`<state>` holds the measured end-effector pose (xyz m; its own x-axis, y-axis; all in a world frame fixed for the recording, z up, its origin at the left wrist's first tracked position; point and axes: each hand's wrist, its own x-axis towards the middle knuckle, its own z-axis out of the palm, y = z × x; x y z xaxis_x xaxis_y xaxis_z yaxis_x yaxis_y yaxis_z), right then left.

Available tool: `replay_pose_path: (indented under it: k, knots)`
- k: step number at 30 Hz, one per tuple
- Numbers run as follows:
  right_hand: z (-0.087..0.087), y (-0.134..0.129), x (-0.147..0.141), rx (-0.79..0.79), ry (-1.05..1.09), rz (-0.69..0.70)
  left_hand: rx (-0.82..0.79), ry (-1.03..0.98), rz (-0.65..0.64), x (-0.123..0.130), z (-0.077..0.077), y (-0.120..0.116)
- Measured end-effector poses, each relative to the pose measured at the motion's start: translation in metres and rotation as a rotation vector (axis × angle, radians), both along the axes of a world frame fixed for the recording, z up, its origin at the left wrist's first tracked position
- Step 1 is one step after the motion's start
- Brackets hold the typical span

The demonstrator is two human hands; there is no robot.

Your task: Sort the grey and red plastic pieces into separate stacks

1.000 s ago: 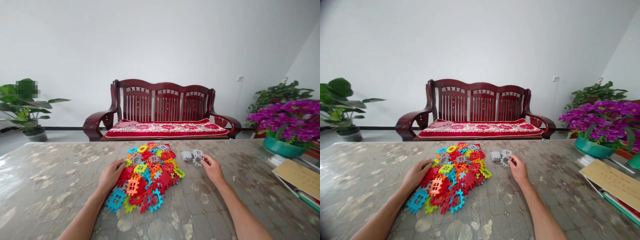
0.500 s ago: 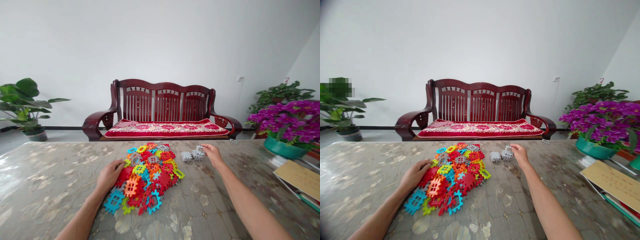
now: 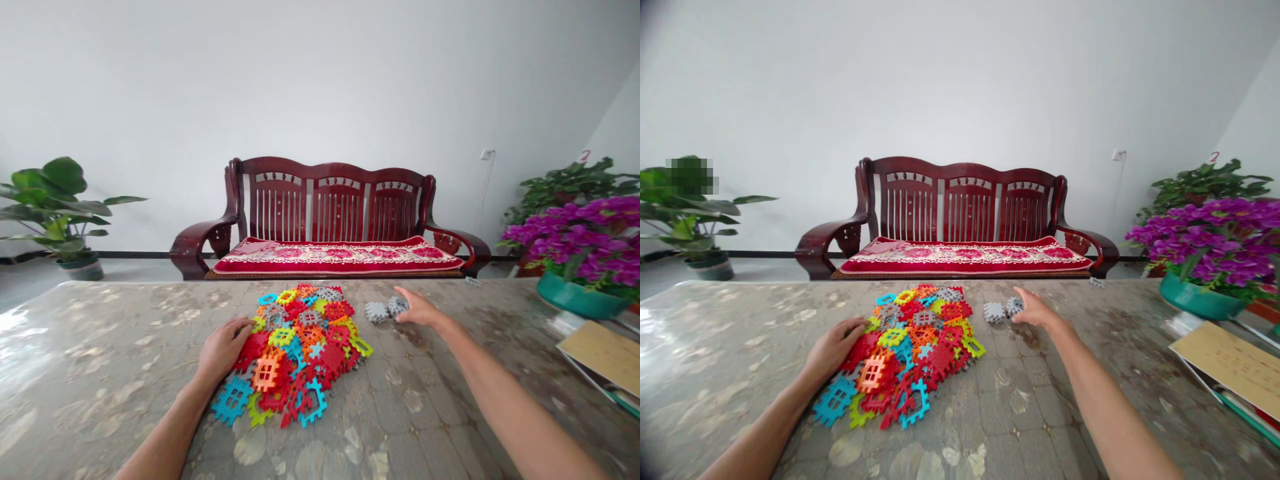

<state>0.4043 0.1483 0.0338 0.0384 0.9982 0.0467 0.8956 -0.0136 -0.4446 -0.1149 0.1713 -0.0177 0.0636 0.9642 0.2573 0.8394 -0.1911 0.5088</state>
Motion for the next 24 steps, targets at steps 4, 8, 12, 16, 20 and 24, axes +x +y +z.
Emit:
replay_pose_path:
  k: [4,8,12,16,20,24]
  knots:
    - [-0.001,0.009,-0.003,-0.061,-0.029,0.054,-0.001,-0.015,0.003,0.0,0.0,0.0]
    - [-0.002,0.013,-0.003,-0.089,-0.072,0.099,0.008,-0.027,0.015,0.0,0.001,-0.001]
    - [-0.004,0.018,-0.005,-0.109,-0.118,0.126,0.007,-0.024,0.006,0.0,0.001,-0.001]
    - [-0.006,0.021,-0.006,-0.131,-0.139,0.151,-0.006,-0.01,-0.003,0.0,0.0,-0.001]
    - [-0.005,0.019,-0.007,-0.132,-0.15,0.176,-0.015,-0.002,0.001,0.0,-0.001,0.0]
    - [0.001,0.014,-0.006,-0.13,-0.189,0.178,-0.016,-0.007,0.012,0.001,0.0,-0.002]
